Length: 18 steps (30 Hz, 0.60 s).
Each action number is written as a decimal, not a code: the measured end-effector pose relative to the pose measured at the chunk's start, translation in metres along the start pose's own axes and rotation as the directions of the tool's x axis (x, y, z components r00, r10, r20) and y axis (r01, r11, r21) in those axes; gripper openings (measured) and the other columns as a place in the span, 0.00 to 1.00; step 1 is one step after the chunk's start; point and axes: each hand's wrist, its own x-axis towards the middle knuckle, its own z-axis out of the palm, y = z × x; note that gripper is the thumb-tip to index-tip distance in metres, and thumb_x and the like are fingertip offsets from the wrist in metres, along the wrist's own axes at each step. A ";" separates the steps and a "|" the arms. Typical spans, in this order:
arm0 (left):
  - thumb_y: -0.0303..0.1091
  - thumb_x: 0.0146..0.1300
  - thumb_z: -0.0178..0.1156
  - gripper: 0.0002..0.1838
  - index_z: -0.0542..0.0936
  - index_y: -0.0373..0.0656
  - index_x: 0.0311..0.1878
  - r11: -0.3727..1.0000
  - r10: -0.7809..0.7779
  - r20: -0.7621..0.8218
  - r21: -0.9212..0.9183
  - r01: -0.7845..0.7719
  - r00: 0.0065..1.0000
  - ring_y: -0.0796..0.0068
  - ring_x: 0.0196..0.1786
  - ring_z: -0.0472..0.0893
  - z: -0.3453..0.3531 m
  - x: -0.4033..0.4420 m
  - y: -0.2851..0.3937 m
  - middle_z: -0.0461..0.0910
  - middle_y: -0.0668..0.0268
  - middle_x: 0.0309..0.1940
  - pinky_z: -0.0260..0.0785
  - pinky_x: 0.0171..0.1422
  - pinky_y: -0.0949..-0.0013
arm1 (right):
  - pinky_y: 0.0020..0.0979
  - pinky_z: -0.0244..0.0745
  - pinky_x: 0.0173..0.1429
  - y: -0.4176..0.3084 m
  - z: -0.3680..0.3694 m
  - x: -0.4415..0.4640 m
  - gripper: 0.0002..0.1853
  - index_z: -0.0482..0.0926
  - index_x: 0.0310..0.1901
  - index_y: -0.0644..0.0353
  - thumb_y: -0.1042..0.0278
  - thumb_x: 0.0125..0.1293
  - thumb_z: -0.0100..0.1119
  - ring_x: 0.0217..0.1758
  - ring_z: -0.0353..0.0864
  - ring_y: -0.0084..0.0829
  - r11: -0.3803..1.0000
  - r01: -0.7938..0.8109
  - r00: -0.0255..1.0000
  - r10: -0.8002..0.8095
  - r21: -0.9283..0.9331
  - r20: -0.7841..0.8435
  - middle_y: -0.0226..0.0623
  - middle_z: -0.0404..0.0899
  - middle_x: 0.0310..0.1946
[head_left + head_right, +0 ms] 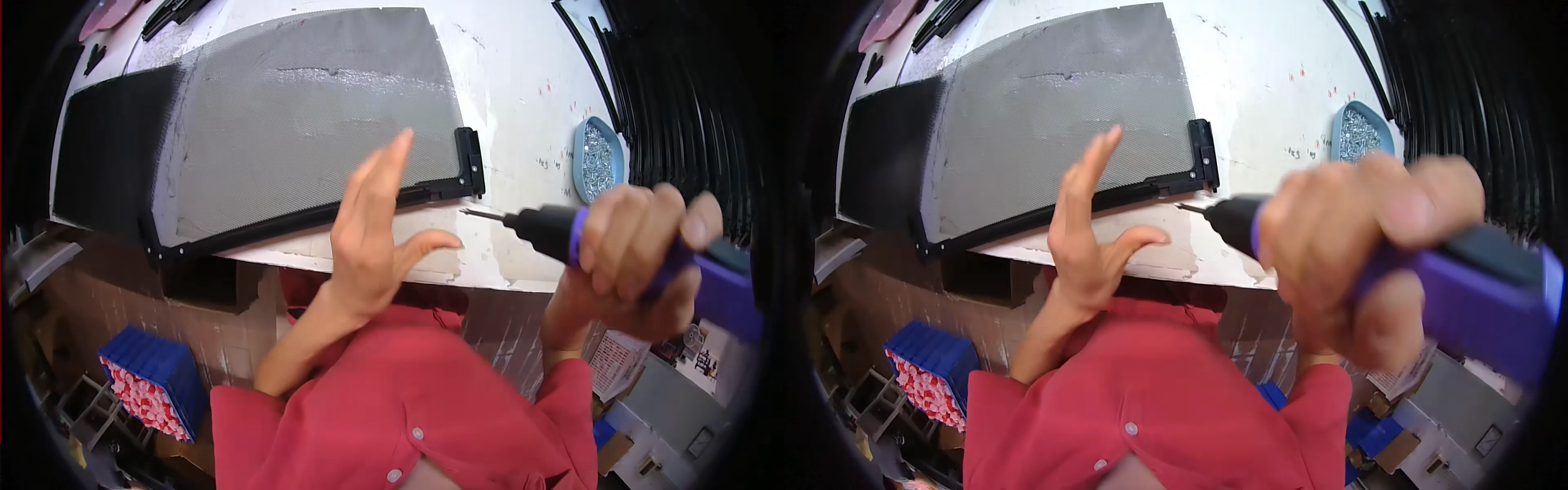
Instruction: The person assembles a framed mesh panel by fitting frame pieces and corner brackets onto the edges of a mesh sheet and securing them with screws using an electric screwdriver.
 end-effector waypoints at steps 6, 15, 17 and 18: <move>0.31 0.40 0.76 0.56 0.54 0.25 0.71 0.991 -0.070 0.180 0.127 0.048 0.981 0.55 0.55 0.78 0.006 0.005 -0.023 0.79 0.50 0.52 0.74 0.60 0.62 | 0.26 0.67 0.28 0.038 0.025 0.007 0.13 0.66 0.51 0.60 0.68 0.67 0.47 0.18 0.65 0.21 0.960 -0.177 0.975 0.142 -0.215 -0.169 0.27 0.67 0.21; 0.31 0.38 0.76 0.50 0.61 0.18 0.64 0.986 -0.008 0.166 0.167 -0.020 0.986 0.59 0.48 0.82 0.007 0.009 -0.024 0.75 0.43 0.56 0.75 0.60 0.57 | 0.27 0.67 0.27 0.044 0.027 0.013 0.11 0.65 0.47 0.58 0.73 0.63 0.49 0.17 0.64 0.20 0.920 -0.196 0.981 0.180 -0.339 -0.077 0.28 0.67 0.19; 0.31 0.38 0.76 0.50 0.61 0.18 0.64 0.987 0.000 0.157 0.160 -0.026 0.988 0.59 0.50 0.82 0.007 0.008 -0.024 0.75 0.43 0.56 0.75 0.61 0.56 | 0.26 0.67 0.26 0.045 0.029 0.013 0.11 0.65 0.46 0.58 0.74 0.62 0.49 0.16 0.64 0.20 0.877 -0.231 0.973 0.201 -0.422 -0.114 0.28 0.66 0.18; 0.30 0.39 0.76 0.50 0.61 0.18 0.65 0.988 -0.006 0.168 0.152 -0.020 0.986 0.59 0.52 0.81 0.006 0.007 -0.024 0.74 0.43 0.56 0.74 0.61 0.56 | 0.26 0.66 0.25 0.044 0.031 0.013 0.11 0.65 0.46 0.58 0.75 0.61 0.48 0.16 0.63 0.20 0.826 -0.260 0.965 0.214 -0.500 -0.149 0.28 0.66 0.18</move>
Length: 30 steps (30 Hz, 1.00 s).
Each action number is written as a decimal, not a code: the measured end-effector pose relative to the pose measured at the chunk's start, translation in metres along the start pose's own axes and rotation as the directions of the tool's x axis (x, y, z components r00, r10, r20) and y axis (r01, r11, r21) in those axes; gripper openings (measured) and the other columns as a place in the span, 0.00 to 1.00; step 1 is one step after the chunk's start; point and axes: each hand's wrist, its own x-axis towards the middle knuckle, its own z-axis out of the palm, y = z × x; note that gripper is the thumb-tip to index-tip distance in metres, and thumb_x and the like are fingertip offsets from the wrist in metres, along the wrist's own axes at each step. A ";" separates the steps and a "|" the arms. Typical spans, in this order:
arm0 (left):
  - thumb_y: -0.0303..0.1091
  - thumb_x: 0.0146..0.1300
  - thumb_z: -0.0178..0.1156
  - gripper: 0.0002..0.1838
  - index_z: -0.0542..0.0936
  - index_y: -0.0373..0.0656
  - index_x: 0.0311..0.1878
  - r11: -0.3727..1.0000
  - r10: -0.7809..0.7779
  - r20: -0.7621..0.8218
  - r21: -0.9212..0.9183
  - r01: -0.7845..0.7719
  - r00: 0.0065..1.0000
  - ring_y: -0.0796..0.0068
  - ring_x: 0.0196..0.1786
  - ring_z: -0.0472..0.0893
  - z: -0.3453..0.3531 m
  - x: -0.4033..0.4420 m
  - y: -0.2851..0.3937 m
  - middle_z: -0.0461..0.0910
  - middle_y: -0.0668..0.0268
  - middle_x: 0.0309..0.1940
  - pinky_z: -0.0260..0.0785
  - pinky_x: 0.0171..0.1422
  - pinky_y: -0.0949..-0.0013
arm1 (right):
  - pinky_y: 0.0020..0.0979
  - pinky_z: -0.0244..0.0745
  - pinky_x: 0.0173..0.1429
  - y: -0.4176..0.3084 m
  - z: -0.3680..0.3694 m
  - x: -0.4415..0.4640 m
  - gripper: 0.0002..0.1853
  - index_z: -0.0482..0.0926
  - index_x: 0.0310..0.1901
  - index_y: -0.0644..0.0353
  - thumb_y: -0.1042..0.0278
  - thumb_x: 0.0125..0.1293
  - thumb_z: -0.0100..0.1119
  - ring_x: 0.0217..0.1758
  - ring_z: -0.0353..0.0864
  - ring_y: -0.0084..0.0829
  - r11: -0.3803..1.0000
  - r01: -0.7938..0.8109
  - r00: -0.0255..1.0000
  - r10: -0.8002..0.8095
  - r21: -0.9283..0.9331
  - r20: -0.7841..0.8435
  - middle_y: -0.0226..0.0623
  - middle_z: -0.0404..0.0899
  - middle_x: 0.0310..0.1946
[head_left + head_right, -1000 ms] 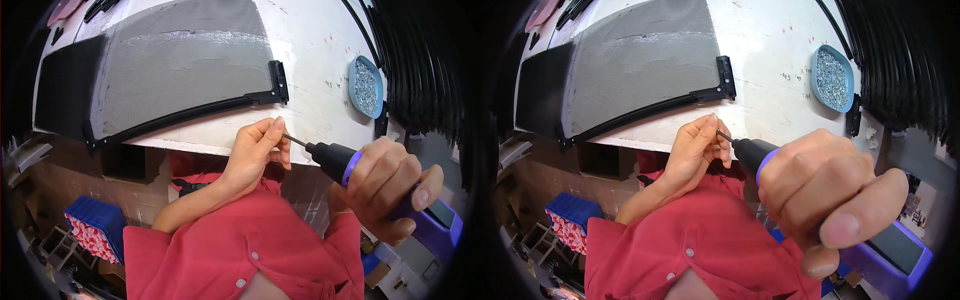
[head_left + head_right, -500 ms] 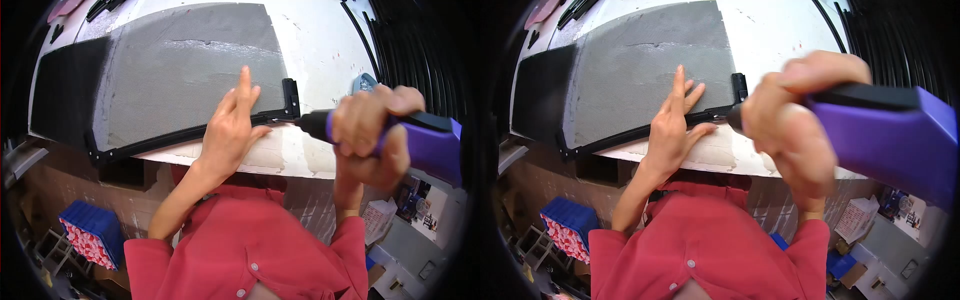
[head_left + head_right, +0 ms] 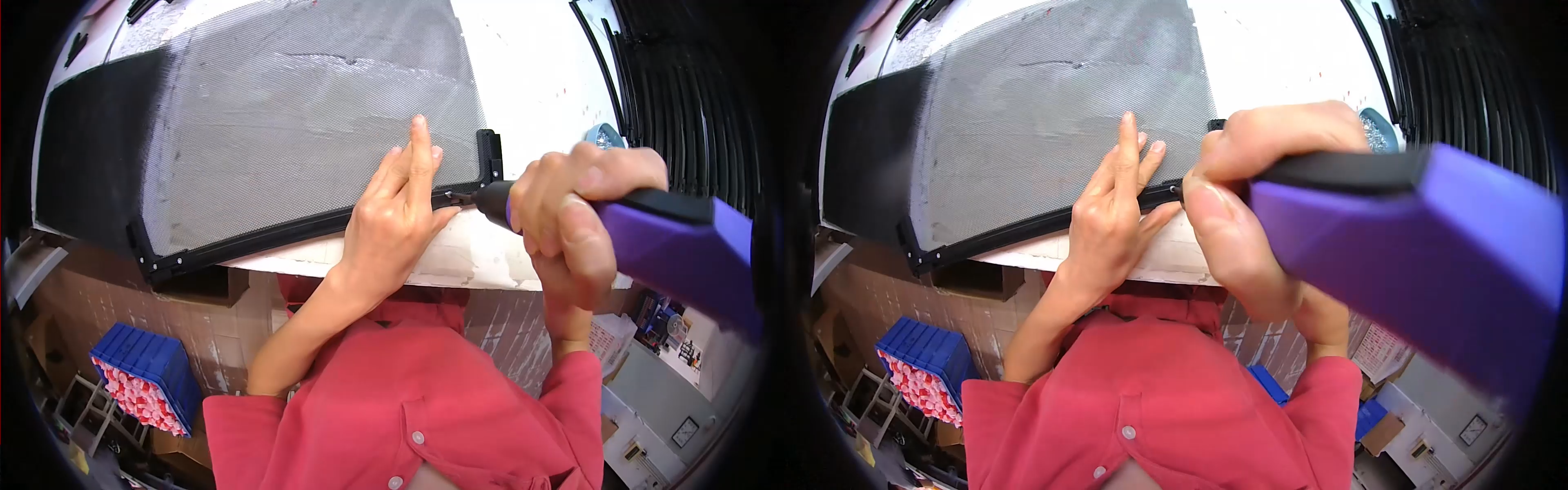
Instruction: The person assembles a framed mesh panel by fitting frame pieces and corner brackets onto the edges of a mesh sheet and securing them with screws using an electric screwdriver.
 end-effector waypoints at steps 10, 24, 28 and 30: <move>0.24 0.52 0.69 0.22 0.78 0.31 0.52 0.958 -0.103 -0.205 -0.285 0.042 0.973 0.55 0.53 0.81 -0.043 -0.046 0.024 0.82 0.51 0.47 0.74 0.56 0.62 | 0.63 0.52 0.70 0.017 -0.053 0.006 0.32 0.76 0.54 0.49 0.30 0.61 0.55 0.51 0.71 0.38 0.449 -0.002 0.793 -0.544 0.893 0.275 0.37 0.76 0.37; 0.21 0.64 0.58 0.29 0.58 0.35 0.65 0.482 -0.771 -0.254 -0.832 0.276 0.584 0.78 0.39 0.75 -0.042 -0.079 0.058 0.75 0.61 0.45 0.72 0.47 0.74 | 0.66 0.26 0.74 0.084 -0.091 -0.039 0.17 0.86 0.49 0.41 0.56 0.56 0.69 0.73 0.61 0.41 0.936 0.072 0.676 0.208 -0.344 0.707 0.22 0.77 0.61; 0.18 0.63 0.50 0.30 0.53 0.37 0.68 0.539 -0.627 -0.269 -0.827 0.158 0.731 0.60 0.53 0.79 -0.049 -0.036 0.069 0.71 0.50 0.56 0.76 0.54 0.60 | 0.40 0.52 0.76 0.085 -0.111 -0.048 0.35 0.76 0.61 0.57 0.69 0.46 0.71 0.71 0.63 0.43 0.939 -0.044 0.950 0.145 -0.342 0.277 0.43 0.65 0.68; 0.20 0.64 0.50 0.31 0.53 0.36 0.70 0.544 -0.480 -0.140 -0.822 0.169 0.866 0.55 0.48 0.82 -0.070 0.003 0.042 0.73 0.45 0.57 0.79 0.50 0.61 | 0.43 0.53 0.76 0.085 -0.118 -0.039 0.42 0.67 0.67 0.58 0.69 0.45 0.71 0.73 0.60 0.44 0.866 0.007 0.997 0.033 -0.500 0.072 0.44 0.62 0.70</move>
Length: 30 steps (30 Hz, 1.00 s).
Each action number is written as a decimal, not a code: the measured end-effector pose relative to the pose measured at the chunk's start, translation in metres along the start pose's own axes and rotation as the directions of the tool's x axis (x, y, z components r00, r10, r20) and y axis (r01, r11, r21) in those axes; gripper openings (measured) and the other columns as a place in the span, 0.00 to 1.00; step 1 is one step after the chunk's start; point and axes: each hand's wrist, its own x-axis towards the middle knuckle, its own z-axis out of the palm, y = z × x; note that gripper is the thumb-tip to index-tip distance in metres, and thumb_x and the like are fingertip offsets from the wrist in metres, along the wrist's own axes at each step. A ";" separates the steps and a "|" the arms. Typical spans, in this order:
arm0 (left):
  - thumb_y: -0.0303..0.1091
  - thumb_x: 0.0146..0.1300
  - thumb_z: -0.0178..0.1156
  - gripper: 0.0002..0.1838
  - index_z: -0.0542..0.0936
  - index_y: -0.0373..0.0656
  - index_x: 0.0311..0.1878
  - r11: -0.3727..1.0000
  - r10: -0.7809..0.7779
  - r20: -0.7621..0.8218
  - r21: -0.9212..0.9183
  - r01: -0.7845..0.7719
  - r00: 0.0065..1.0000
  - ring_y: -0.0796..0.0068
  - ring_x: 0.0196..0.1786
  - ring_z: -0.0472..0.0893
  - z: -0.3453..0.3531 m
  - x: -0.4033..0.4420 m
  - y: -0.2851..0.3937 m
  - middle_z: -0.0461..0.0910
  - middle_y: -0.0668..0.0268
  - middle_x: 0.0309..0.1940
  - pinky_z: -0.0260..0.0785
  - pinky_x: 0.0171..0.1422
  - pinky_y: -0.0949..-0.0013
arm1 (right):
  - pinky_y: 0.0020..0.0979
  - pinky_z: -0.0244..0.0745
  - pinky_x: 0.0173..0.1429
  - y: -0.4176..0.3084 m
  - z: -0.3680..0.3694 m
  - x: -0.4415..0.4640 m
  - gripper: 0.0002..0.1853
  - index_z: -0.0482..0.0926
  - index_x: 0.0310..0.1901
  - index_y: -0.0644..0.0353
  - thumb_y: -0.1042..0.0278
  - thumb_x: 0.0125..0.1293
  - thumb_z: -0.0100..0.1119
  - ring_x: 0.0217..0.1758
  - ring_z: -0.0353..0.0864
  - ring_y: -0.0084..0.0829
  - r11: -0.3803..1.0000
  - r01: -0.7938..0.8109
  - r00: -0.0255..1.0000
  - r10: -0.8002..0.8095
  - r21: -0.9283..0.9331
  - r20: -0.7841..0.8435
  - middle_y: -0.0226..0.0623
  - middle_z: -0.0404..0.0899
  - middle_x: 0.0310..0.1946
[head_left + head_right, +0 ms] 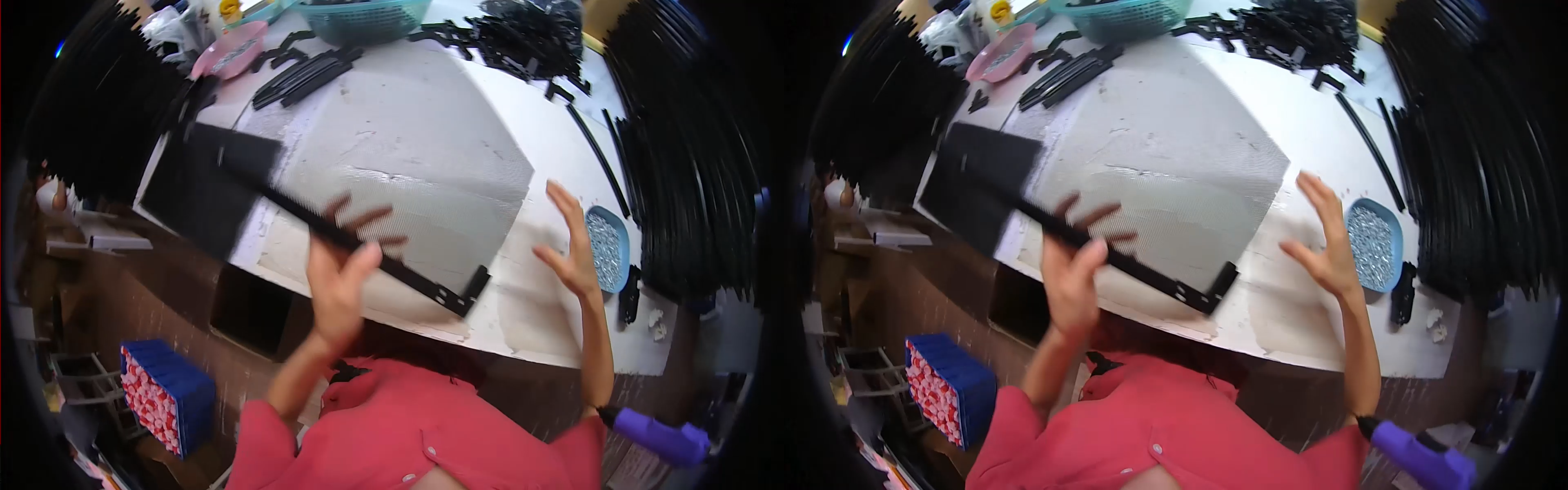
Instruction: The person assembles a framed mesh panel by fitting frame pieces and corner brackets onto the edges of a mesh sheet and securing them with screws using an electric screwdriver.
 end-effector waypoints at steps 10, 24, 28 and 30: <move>0.22 0.64 0.52 0.26 0.63 0.32 0.66 0.882 -0.414 0.239 0.342 0.323 0.878 0.63 0.35 0.85 -0.031 0.134 -0.031 0.81 0.48 0.44 0.81 0.33 0.65 | 0.19 0.73 0.32 0.028 0.035 0.019 0.30 0.68 0.63 0.70 0.78 0.59 0.66 0.27 0.74 0.17 0.828 -0.391 0.920 0.362 0.401 0.150 0.25 0.69 0.24; 0.45 0.51 0.71 0.39 0.71 0.36 0.64 0.400 -0.221 0.732 0.671 -0.624 0.645 0.55 0.75 0.58 -0.064 0.025 -0.028 0.66 0.56 0.69 0.43 0.77 0.44 | 0.24 0.64 0.23 0.011 0.043 0.037 0.32 0.65 0.65 0.67 0.71 0.61 0.66 0.18 0.68 0.16 0.821 -0.545 0.830 0.500 0.167 0.248 0.28 0.70 0.14; 0.43 0.58 0.66 0.34 0.71 0.35 0.64 0.380 -0.140 0.707 0.685 -0.621 0.694 0.54 0.76 0.56 -0.069 0.014 -0.044 0.65 0.56 0.70 0.42 0.77 0.41 | 0.24 0.60 0.23 0.003 0.046 0.036 0.34 0.64 0.68 0.68 0.73 0.60 0.63 0.18 0.61 0.16 0.842 -0.520 0.847 0.486 0.143 0.215 0.25 0.63 0.13; 0.45 0.59 0.66 0.32 0.72 0.36 0.63 0.381 -0.163 0.694 0.700 -0.604 0.701 0.55 0.76 0.55 -0.066 0.014 -0.040 0.64 0.56 0.70 0.43 0.76 0.39 | 0.24 0.58 0.22 -0.003 0.048 0.037 0.34 0.63 0.68 0.69 0.73 0.60 0.63 0.17 0.59 0.15 0.836 -0.522 0.849 0.491 0.166 0.195 0.25 0.62 0.13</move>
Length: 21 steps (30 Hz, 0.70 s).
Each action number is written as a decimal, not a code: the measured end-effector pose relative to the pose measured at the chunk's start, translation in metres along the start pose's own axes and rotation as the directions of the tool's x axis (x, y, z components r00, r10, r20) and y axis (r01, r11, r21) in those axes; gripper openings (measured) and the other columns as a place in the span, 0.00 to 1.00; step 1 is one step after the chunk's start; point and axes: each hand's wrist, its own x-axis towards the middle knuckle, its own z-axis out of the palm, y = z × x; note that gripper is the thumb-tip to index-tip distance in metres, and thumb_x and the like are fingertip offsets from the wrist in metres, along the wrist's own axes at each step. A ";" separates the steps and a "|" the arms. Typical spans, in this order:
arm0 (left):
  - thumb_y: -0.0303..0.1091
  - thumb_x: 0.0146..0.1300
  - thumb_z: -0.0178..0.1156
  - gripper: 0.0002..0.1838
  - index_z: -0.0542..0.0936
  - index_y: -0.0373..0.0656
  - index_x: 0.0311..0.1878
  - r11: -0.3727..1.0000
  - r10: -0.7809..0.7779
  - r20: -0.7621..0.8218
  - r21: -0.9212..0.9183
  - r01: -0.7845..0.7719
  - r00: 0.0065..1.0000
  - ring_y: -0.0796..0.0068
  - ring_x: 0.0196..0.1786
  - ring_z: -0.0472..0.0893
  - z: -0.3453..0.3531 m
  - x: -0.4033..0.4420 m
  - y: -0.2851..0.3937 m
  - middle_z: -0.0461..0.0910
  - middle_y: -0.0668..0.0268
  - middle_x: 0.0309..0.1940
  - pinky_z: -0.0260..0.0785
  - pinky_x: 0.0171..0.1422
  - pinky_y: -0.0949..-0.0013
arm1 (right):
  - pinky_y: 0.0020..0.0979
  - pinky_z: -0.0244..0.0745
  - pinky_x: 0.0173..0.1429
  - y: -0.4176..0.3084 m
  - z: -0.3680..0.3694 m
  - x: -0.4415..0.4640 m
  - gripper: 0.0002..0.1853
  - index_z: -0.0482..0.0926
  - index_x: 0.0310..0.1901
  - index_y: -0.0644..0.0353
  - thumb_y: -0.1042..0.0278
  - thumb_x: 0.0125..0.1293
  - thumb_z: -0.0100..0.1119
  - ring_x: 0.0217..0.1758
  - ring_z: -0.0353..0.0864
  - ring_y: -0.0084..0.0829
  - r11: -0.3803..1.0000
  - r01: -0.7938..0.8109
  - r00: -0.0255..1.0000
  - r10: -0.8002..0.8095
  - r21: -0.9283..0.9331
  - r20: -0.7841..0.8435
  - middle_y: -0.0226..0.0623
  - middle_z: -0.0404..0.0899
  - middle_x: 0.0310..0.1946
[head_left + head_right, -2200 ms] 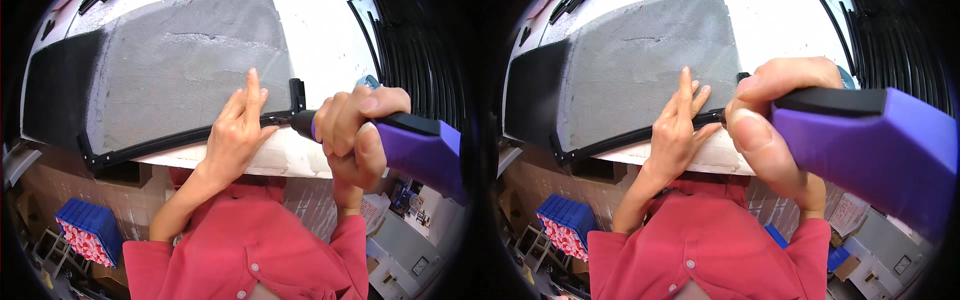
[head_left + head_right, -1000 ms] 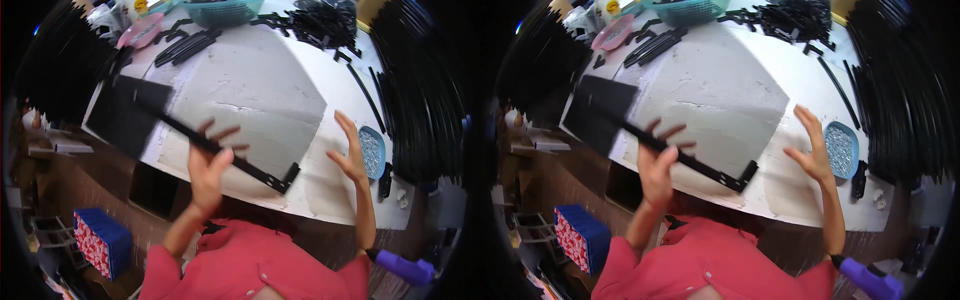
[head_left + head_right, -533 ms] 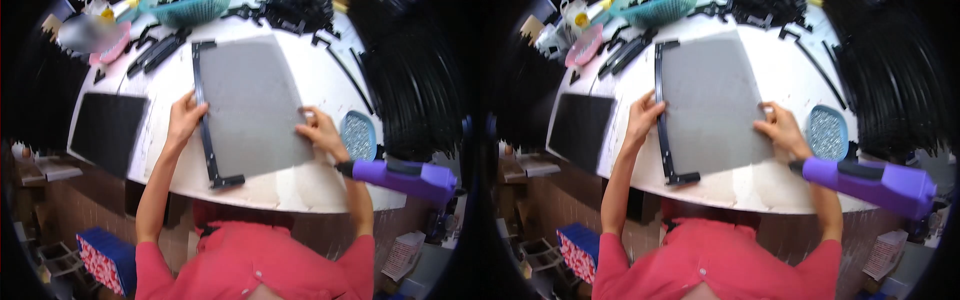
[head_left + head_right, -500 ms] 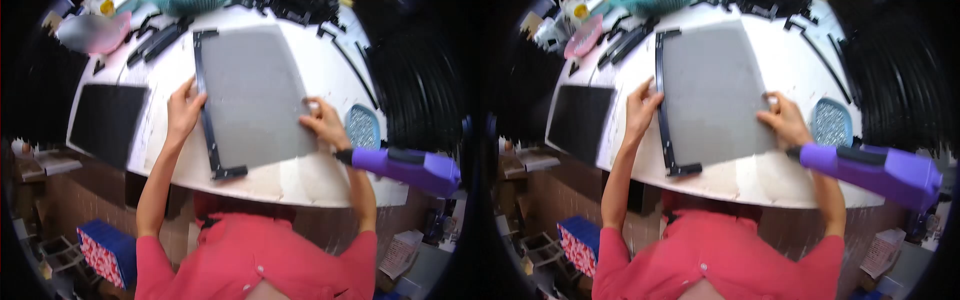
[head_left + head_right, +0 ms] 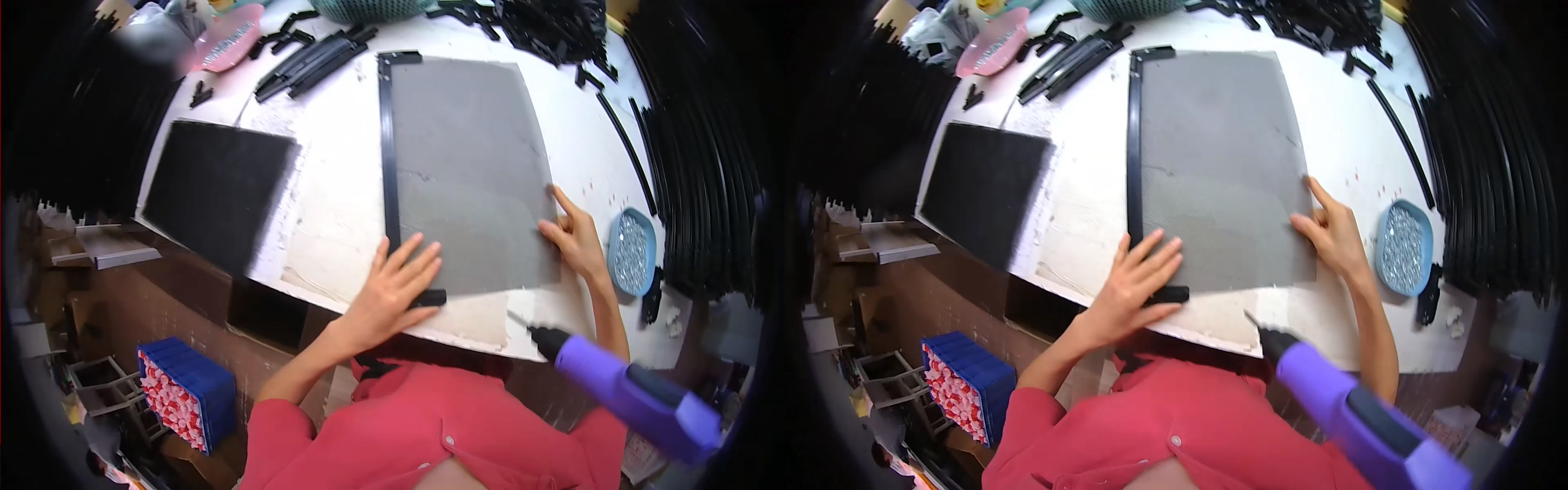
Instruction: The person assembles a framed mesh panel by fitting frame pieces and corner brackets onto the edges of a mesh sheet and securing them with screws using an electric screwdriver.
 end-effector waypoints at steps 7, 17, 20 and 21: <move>0.35 0.53 0.72 0.23 0.81 0.36 0.52 0.948 -0.132 -0.631 0.144 0.283 0.764 0.60 0.53 0.82 -0.119 0.084 -0.128 0.83 0.54 0.49 0.72 0.58 0.64 | 0.26 0.49 0.20 0.016 0.030 0.002 0.22 0.76 0.59 0.66 0.69 0.64 0.62 0.13 0.51 0.18 0.963 0.167 0.915 -0.230 -0.210 -0.331 0.29 0.55 0.09; 0.22 0.50 0.61 0.08 0.76 0.40 0.34 0.383 0.002 -0.312 0.878 0.288 0.950 0.66 0.38 0.81 -0.119 0.162 -0.242 0.75 0.61 0.34 0.79 0.36 0.70 | 0.27 0.52 0.20 0.016 0.025 0.005 0.15 0.81 0.51 0.65 0.72 0.63 0.63 0.12 0.52 0.20 0.952 0.156 0.906 -0.245 -0.264 -0.344 0.32 0.56 0.09; 0.21 0.52 0.58 0.04 0.77 0.40 0.32 0.485 0.064 -0.430 0.802 0.348 0.901 0.64 0.41 0.80 -0.130 0.153 -0.230 0.75 0.61 0.35 0.78 0.40 0.67 | 0.27 0.52 0.20 0.019 0.024 0.006 0.13 0.82 0.49 0.65 0.73 0.64 0.61 0.11 0.55 0.19 0.944 0.201 0.898 -0.285 -0.262 -0.336 0.30 0.60 0.08; 0.24 0.55 0.59 0.02 0.77 0.40 0.32 0.544 0.057 -0.458 0.760 0.357 0.887 0.62 0.41 0.79 -0.130 0.148 -0.231 0.75 0.61 0.34 0.77 0.40 0.63 | 0.27 0.52 0.20 0.021 0.024 0.005 0.13 0.82 0.49 0.65 0.73 0.64 0.61 0.11 0.55 0.19 0.944 0.196 0.899 -0.281 -0.265 -0.337 0.30 0.60 0.08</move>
